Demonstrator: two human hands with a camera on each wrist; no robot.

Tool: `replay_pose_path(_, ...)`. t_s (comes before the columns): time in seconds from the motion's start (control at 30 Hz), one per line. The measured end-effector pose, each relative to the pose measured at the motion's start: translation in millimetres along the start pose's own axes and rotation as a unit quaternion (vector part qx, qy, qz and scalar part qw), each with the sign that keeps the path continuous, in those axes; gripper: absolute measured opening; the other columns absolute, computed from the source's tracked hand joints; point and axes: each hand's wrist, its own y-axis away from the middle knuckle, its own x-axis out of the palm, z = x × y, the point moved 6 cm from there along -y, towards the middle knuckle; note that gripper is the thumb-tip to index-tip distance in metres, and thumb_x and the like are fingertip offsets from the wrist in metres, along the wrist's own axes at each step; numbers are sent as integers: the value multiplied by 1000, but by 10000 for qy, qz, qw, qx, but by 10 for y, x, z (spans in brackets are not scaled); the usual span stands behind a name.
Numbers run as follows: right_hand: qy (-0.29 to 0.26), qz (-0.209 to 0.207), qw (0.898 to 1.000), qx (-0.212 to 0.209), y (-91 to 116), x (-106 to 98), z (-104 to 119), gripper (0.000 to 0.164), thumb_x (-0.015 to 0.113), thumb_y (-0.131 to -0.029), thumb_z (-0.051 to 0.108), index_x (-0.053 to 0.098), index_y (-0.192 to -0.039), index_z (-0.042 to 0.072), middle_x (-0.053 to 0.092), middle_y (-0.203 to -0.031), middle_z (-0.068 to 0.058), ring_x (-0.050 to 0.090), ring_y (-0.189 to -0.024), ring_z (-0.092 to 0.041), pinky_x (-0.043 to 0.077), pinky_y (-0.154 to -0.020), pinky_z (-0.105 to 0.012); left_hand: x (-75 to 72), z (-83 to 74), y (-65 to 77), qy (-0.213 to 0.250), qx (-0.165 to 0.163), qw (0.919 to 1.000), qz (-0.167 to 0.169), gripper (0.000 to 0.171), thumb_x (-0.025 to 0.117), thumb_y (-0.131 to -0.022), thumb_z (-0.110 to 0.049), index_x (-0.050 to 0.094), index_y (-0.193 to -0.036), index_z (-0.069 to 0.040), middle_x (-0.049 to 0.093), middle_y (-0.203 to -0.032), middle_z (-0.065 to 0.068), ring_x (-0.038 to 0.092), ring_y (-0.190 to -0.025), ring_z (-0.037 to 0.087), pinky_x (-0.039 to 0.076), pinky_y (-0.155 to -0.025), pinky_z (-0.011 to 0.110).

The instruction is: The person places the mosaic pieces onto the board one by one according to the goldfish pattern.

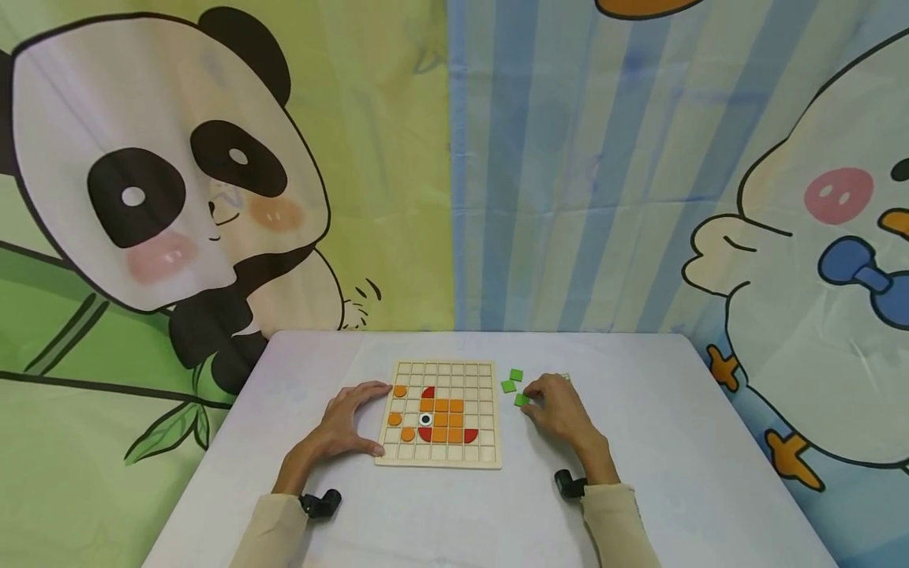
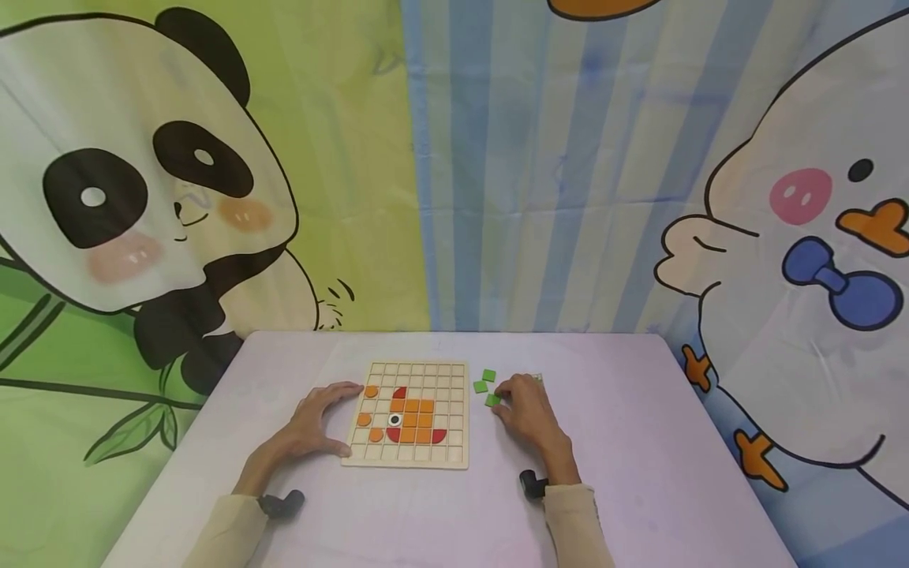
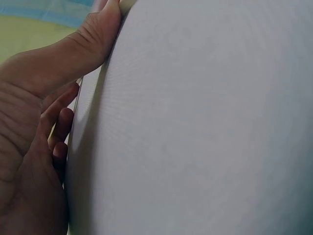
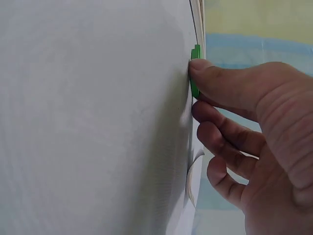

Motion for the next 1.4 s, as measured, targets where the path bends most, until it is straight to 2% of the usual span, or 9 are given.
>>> replay_pose_path(0.13, -101, 80, 9999, -10, -1, -22, 5, 20, 94, -83, 10, 85, -99, 5, 78, -93, -4, 67, -89, -19, 55, -88, -46, 3, 13, -28, -41, 31, 10000, 1, 120, 107, -53, -51, 58, -158, -19, 54, -166, 12, 48, -142, 41, 31, -113, 66)
replay_pose_path(0.23, -139, 169, 9998, 40, 0, -27, 6, 17, 93, -83, 12, 85, -97, 7, 78, -92, -2, 69, -88, -17, 58, -88, -44, 15, 37, -40, 15, -80, 9999, 108, 121, 108, -53, -51, 58, -159, -20, 52, -168, 11, 46, -145, 41, 29, -116, 67)
replay_pose_path(0.5, -570, 311, 9978, -125, -8, -30, 67, 14, 90, -86, 12, 85, -98, 8, 79, -93, 0, 68, -88, -13, 58, -88, -42, 19, 45, -34, -11, -175, 9997, 177, 120, 108, -54, -49, 58, -158, -20, 52, -168, 11, 46, -146, 41, 29, -119, 68)
replay_pose_path(0.7, -553, 316, 9978, -204, -17, -26, 94, 14, 89, -86, 12, 85, -98, 7, 78, -90, 0, 67, -85, -12, 57, -84, -39, 34, 53, -11, -29, -215, 9996, 158, 119, 108, -54, -50, 58, -159, -22, 52, -168, 9, 46, -147, 40, 29, -120, 69)
replay_pose_path(0.93, -620, 280, 9974, -240, -44, 2, 108, 17, 90, -85, 11, 85, -101, 6, 79, -93, 0, 67, -87, -12, 58, -85, -39, 19, 58, -5, -14, -112, 9999, 53, 120, 108, -53, -50, 59, -158, -20, 53, -167, 11, 47, -143, 40, 31, -116, 68)
replay_pose_path(1.2, -594, 279, 9968, -457, -97, 28, 216, 18, 91, -85, 10, 86, -101, 8, 78, -92, 2, 67, -87, -12, 58, -85, -37, 33, 84, 5, -23, -293, 9994, 170, 119, 108, -54, -50, 58, -159, -24, 52, -169, 7, 46, -147, 39, 29, -119, 67)
replay_pose_path(1.4, -521, 203, 9973, -474, -156, 40, 274, 20, 92, -86, 12, 86, -104, 8, 81, -96, -1, 70, -88, -14, 58, -85, -39, 26, 67, -19, -42, -236, 9996, 138, 119, 108, -55, -50, 57, -159, -23, 52, -169, 7, 45, -147, 39, 28, -120, 68)
